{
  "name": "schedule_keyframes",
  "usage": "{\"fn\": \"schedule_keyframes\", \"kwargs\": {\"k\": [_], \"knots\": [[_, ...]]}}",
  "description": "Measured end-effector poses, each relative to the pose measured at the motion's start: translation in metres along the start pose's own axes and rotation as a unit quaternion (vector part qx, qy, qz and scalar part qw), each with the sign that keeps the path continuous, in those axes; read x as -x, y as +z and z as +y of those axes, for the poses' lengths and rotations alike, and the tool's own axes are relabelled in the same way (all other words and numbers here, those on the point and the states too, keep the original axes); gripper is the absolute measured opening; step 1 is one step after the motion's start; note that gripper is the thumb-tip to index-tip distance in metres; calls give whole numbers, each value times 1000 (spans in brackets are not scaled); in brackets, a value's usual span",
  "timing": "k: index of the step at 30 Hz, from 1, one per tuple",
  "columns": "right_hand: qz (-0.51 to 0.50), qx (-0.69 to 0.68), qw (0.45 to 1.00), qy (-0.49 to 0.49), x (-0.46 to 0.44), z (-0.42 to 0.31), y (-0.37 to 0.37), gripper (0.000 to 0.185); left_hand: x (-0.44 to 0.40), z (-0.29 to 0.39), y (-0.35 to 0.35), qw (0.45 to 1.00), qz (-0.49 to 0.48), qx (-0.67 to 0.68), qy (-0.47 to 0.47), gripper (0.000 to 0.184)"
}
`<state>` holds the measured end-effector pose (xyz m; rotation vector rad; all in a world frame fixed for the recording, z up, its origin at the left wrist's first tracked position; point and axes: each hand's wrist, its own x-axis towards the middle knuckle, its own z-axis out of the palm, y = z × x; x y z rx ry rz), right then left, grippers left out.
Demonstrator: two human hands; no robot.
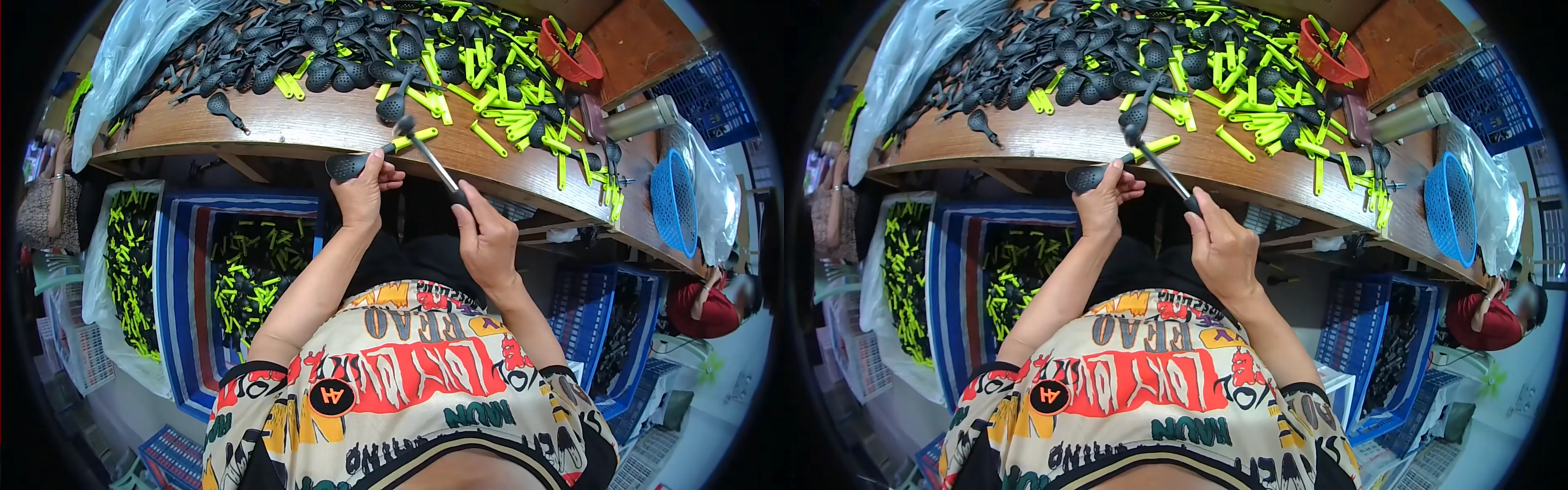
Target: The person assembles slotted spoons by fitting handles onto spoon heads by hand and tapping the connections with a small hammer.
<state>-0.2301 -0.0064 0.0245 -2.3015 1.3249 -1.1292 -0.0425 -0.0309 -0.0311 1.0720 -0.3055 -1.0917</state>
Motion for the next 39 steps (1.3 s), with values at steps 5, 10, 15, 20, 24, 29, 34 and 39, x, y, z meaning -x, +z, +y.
{"fn": "schedule_keyframes", "kwargs": {"k": [5,10,15,20,24,29,34,39], "knots": [[-10,37,999,-17,0,2,1,36,0,4,2,1000,1,-7,-3,19],[-83,111,990,12,-1,-3,-1,35,0,4,-1,1000,-4,-17,-5,19],[-6,-1,1000,-7,-3,1,2,33,-3,5,-1,1000,-1,-20,-15,19],[-103,117,987,48,-3,-6,1,29,-4,7,1,1000,-14,-9,-22,18],[-67,-62,991,94,-1,5,1,28,2,9,-7,999,-25,31,-29,15],[-30,-121,984,125,-8,5,-5,27,-6,2,-19,997,-69,1,33,16],[-42,-103,988,105,1,8,3,27,-13,1,-27,986,-112,-39,118,16],[-50,-72,991,105,15,11,11,27,-14,4,-34,983,-133,-60,115,26]]}}
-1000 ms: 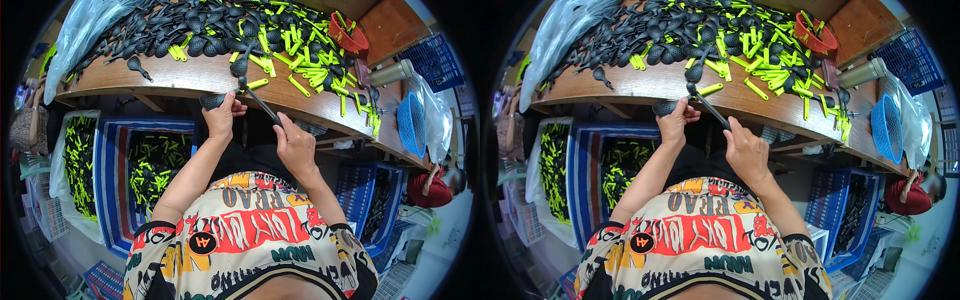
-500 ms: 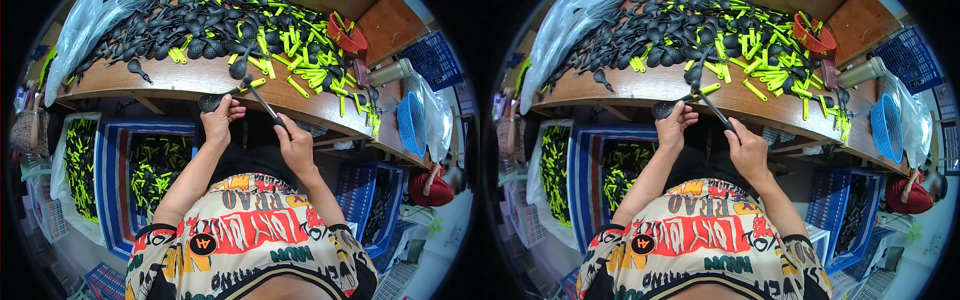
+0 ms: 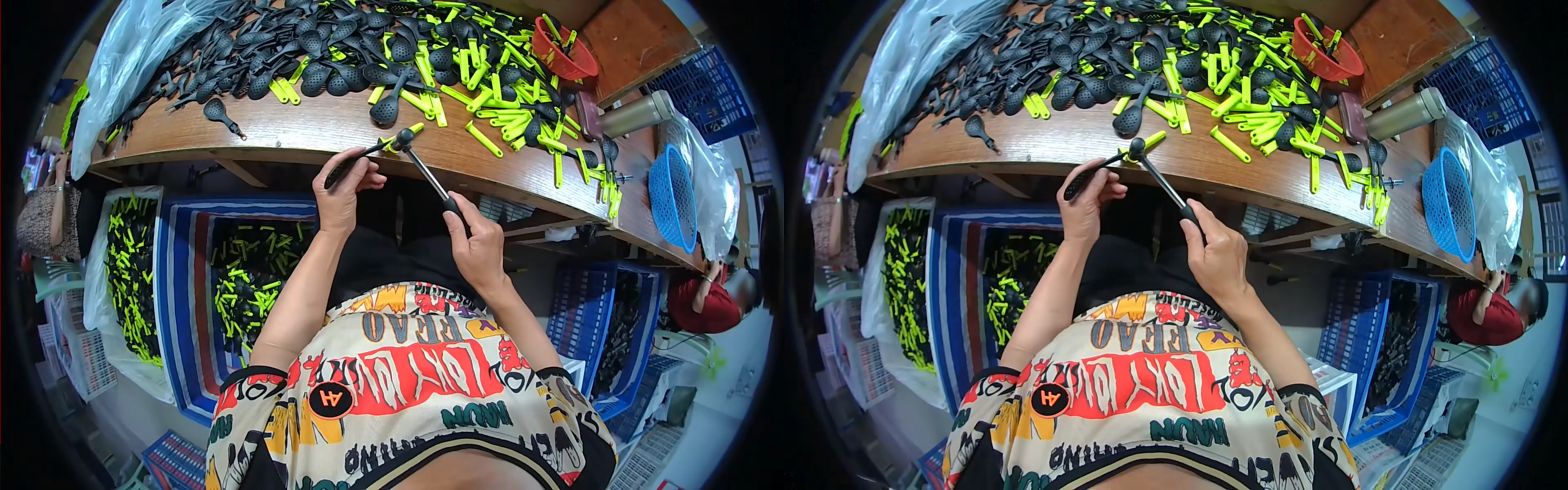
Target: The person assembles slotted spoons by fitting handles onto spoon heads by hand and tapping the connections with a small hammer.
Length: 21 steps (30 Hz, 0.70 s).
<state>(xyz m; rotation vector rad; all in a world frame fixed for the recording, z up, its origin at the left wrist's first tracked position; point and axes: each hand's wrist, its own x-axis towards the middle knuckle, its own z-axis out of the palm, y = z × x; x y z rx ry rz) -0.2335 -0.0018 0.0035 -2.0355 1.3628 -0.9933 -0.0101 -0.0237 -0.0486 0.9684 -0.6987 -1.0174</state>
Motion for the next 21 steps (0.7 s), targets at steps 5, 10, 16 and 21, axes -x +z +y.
{"fn": "schedule_keyframes", "kwargs": {"k": [5,10,16,21], "knots": [[-15,7,999,-27,6,6,3,28,3,6,-2,972,-17,209,-107,36],[11,-49,999,14,0,-1,-6,29,3,4,-9,986,-10,137,-96,28],[16,-31,999,1,-1,3,-6,29,-3,11,-8,996,-15,75,-34,23],[21,-48,999,9,-4,1,-2,28,-14,4,-20,975,-148,-65,150,20]]}}
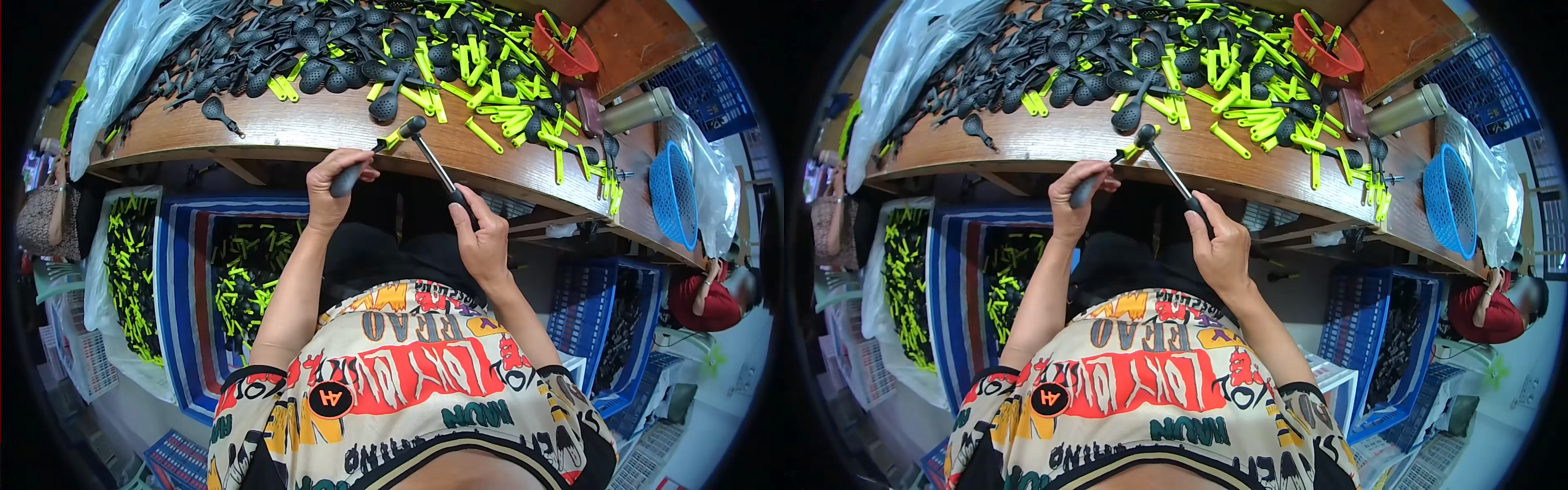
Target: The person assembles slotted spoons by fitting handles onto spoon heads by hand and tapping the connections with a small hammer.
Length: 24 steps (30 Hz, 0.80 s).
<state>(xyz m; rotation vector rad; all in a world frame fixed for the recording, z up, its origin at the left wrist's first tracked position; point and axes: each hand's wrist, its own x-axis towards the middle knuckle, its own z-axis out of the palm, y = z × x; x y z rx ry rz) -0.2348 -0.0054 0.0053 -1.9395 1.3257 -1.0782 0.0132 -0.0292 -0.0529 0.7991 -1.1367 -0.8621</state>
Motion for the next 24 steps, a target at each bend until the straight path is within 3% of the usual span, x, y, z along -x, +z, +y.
{"fn": "schedule_keyframes", "kwargs": {"k": [4,12,15,18,21,24], "knots": [[7,5,1000,-13,-7,-4,3,28,1,1,-2,993,-73,-81,48,29],[-5,68,997,-28,-4,7,15,27,6,-4,-5,994,-82,-71,18,38],[-3,82,996,-37,-3,6,14,27,17,-1,-8,992,14,-52,-112,43],[-2,85,996,-32,-1,8,14,27,15,5,-5,939,189,120,-261,20],[-1,87,996,-34,-1,6,14,26,2,57,16,917,144,142,-344,24],[-6,87,996,-24,0,4,14,26,-4,48,21,927,55,-36,-370,24]]}}
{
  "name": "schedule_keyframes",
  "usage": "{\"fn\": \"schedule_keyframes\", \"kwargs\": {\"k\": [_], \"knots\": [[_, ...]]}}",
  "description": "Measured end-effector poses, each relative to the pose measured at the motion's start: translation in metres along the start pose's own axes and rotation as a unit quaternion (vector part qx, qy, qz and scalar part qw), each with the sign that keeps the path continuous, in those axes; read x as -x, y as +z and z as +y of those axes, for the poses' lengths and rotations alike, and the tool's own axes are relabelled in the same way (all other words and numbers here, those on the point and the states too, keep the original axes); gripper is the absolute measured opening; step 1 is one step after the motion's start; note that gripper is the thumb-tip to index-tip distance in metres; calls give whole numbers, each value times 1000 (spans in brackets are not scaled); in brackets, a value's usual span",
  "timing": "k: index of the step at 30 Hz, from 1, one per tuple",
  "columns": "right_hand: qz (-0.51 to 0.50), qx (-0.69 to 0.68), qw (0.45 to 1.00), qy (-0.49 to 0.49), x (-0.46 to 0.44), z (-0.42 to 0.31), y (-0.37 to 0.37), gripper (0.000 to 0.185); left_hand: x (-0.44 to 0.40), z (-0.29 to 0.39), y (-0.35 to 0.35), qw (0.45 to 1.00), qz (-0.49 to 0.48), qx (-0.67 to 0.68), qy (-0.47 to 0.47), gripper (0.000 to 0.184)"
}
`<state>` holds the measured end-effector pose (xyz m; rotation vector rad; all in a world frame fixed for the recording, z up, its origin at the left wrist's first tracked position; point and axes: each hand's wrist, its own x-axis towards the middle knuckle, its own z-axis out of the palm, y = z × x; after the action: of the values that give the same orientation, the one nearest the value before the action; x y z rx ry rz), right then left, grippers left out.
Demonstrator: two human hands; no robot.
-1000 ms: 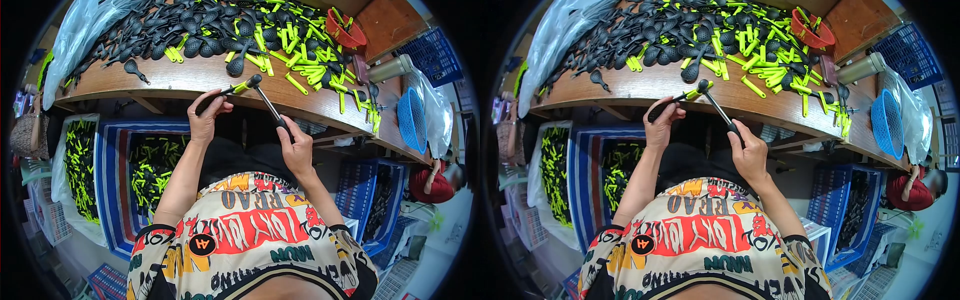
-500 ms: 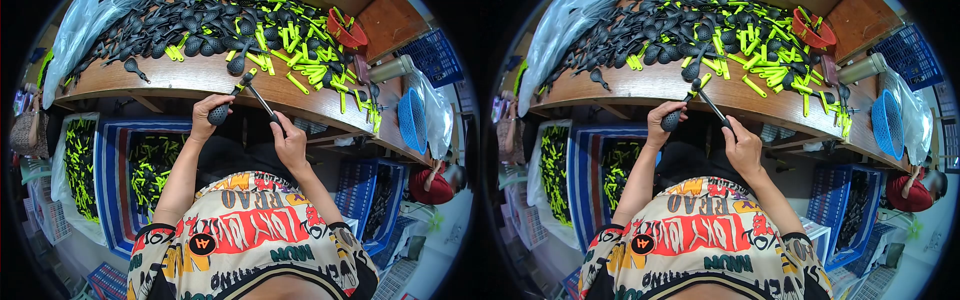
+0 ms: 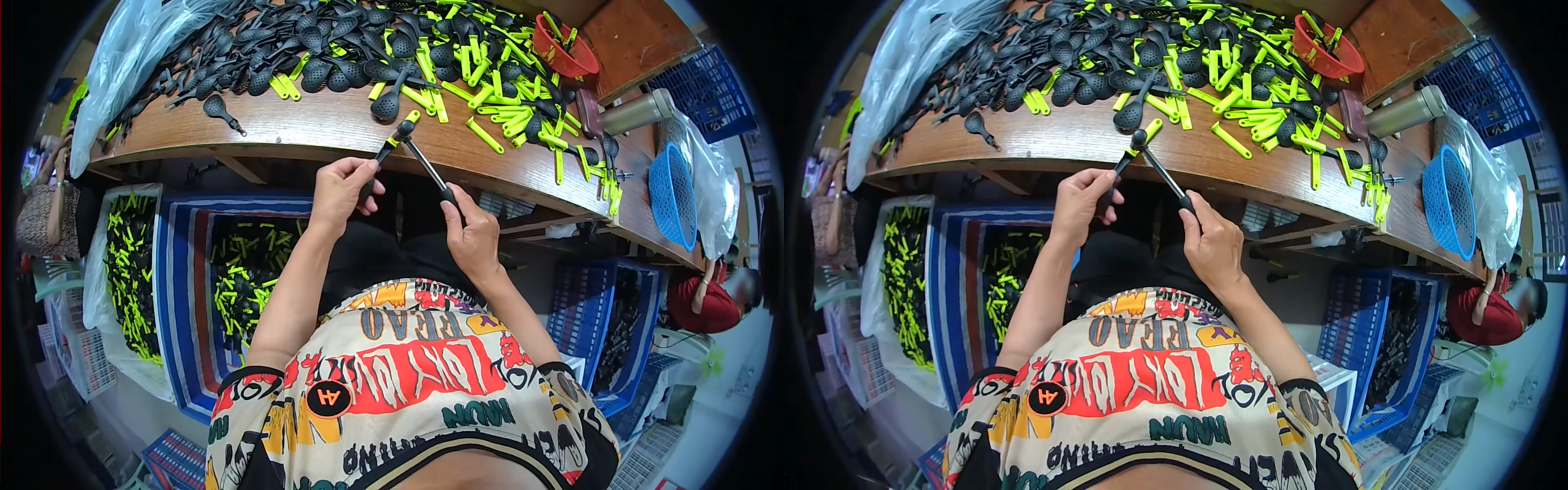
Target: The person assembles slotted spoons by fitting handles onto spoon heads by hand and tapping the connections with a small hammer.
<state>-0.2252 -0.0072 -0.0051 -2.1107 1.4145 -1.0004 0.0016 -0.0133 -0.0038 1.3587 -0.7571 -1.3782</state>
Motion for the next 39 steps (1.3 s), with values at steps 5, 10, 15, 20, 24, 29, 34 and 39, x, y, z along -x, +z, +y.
{"fn": "schedule_keyframes", "kwargs": {"k": [5,10,15,20,24,29,34,39], "knots": [[-3,-21,1000,0,-7,-2,-10,27,-12,1,5,999,26,-16,-13,20],[66,-69,992,-82,-12,-23,-26,32,-19,0,4,999,20,-20,-34,19],[-6,162,982,-96,-9,-4,-11,32,-20,-1,5,999,13,-21,-25,19],[85,-11,989,-121,-17,-19,-21,34,-22,1,5,999,13,-14,-28,19],[82,27,986,-141,-17,-12,-30,33,-24,1,3,999,4,-26,-42,19],[17,83,993,-78,-15,0,-23,31,-23,6,2,998,-1,-46,-37,20],[93,-57,987,-119,-17,-12,-32,32,-25,9,0,998,-5,-54,-42,20],[-5,157,982,-101,-11,5,-24,35,-27,14,0,996,-19,-78,-49,22]]}}
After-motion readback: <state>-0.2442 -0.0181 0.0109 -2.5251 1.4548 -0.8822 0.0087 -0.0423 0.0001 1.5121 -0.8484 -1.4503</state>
